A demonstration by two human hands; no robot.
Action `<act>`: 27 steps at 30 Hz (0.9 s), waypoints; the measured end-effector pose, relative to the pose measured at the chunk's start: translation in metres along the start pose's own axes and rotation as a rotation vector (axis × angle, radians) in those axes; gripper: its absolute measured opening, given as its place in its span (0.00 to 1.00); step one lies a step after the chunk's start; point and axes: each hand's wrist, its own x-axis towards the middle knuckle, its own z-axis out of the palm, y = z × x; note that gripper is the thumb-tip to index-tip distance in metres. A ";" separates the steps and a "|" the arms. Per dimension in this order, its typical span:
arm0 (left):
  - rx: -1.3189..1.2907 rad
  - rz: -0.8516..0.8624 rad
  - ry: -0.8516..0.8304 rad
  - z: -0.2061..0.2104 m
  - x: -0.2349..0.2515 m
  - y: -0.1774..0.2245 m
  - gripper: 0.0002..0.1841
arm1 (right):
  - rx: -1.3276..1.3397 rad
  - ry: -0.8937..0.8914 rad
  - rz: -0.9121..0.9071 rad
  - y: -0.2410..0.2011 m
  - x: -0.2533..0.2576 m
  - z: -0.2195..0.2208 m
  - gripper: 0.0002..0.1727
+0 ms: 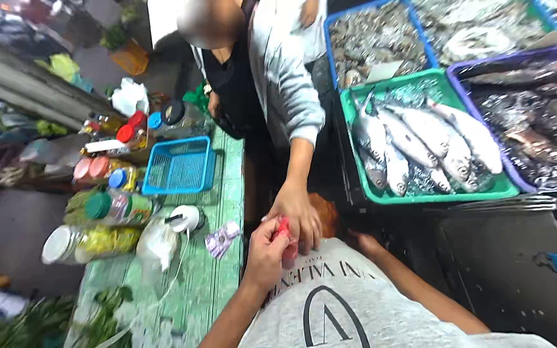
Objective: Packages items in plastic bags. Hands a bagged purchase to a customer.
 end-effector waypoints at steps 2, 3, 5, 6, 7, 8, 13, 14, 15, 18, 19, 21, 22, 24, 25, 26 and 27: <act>0.049 -0.039 -0.030 -0.011 0.019 -0.002 0.08 | -0.038 0.045 0.000 0.000 -0.003 0.002 0.27; 0.083 -0.045 -0.053 -0.016 0.029 -0.003 0.09 | -0.069 0.068 -0.006 0.001 -0.004 0.003 0.28; 0.152 -0.049 -0.103 -0.024 0.052 -0.007 0.09 | -0.144 0.116 -0.014 0.002 -0.001 0.006 0.30; 0.171 -0.052 -0.119 -0.027 0.064 -0.010 0.09 | -0.178 0.138 -0.013 0.004 0.001 0.009 0.31; 0.177 -0.058 -0.121 -0.030 0.076 -0.013 0.09 | -0.214 0.154 -0.012 0.006 0.004 0.011 0.32; 0.187 -0.066 -0.117 -0.033 0.088 -0.016 0.09 | -0.250 0.162 -0.007 0.007 0.007 0.013 0.33; 0.318 -0.088 -0.077 -0.056 0.151 -0.020 0.09 | -0.304 0.203 0.043 -0.001 0.005 0.018 0.33; 0.344 -0.083 -0.065 -0.061 0.161 -0.020 0.10 | -0.326 0.203 0.045 -0.001 0.003 0.017 0.33; 0.360 -0.077 -0.052 -0.067 0.171 -0.019 0.10 | -0.355 0.189 0.048 -0.005 -0.001 0.017 0.33; 0.405 -0.053 -0.017 -0.080 0.194 -0.015 0.11 | -0.429 0.200 0.050 -0.004 -0.003 0.012 0.30; 0.419 -0.034 -0.007 -0.085 0.202 -0.010 0.11 | -0.460 0.208 0.054 0.000 0.003 0.007 0.30; 0.466 0.028 0.034 -0.093 0.214 -0.001 0.12 | -0.531 0.231 0.067 0.010 0.018 -0.002 0.32; 0.499 0.086 0.073 -0.096 0.218 0.005 0.12 | -0.561 0.246 0.066 0.014 0.024 -0.005 0.32; 0.523 0.277 0.184 -0.102 0.221 0.015 0.12 | -0.613 0.260 0.047 0.007 0.018 -0.005 0.31; 0.518 0.390 0.254 -0.106 0.219 0.017 0.12 | -0.643 0.244 0.037 -0.008 0.001 0.000 0.29; 0.500 0.484 0.329 -0.113 0.215 0.016 0.14 | -0.685 0.216 0.032 -0.034 -0.030 0.013 0.27; 0.466 0.551 0.404 -0.120 0.211 0.011 0.14 | -0.729 0.177 0.062 -0.073 -0.076 0.039 0.24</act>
